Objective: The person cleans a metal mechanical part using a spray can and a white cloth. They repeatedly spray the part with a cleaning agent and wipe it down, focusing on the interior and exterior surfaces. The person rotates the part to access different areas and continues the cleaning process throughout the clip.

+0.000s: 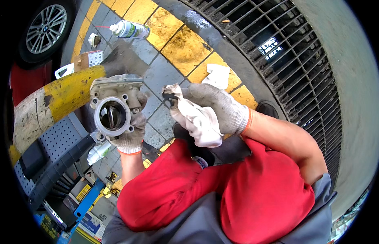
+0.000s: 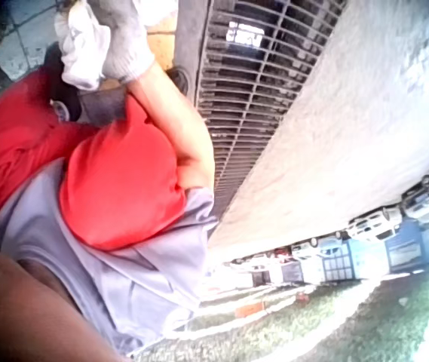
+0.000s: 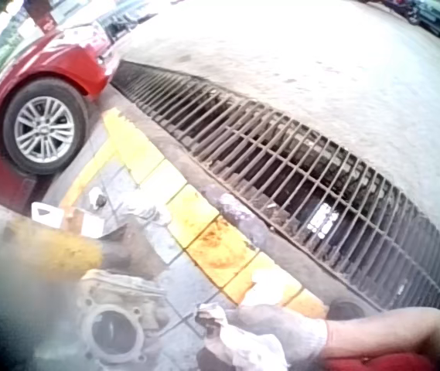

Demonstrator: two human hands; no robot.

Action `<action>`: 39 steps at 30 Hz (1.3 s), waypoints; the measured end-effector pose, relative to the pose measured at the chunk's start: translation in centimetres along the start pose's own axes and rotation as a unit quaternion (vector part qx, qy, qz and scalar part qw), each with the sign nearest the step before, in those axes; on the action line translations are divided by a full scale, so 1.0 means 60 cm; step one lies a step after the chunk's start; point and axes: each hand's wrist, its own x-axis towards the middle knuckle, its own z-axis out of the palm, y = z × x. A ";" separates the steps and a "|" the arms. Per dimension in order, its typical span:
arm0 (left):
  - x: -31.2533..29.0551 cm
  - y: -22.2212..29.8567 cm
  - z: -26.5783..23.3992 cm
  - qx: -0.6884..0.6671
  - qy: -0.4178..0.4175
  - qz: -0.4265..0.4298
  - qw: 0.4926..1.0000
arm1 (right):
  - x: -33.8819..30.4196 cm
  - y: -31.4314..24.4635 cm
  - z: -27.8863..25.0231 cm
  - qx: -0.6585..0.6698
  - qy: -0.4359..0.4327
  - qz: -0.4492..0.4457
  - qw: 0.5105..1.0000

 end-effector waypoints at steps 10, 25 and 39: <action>-0.011 0.002 -0.013 -0.132 0.046 -0.031 0.990 | 0.003 -0.016 -0.049 -0.745 0.323 -0.039 0.582; 0.030 -0.038 0.078 0.259 0.115 0.117 0.952 | -0.041 -0.043 0.107 -0.657 0.190 -0.198 0.702; 0.057 -0.076 0.100 0.705 0.060 0.208 0.675 | 0.007 -0.024 0.088 -0.412 0.213 -0.174 0.869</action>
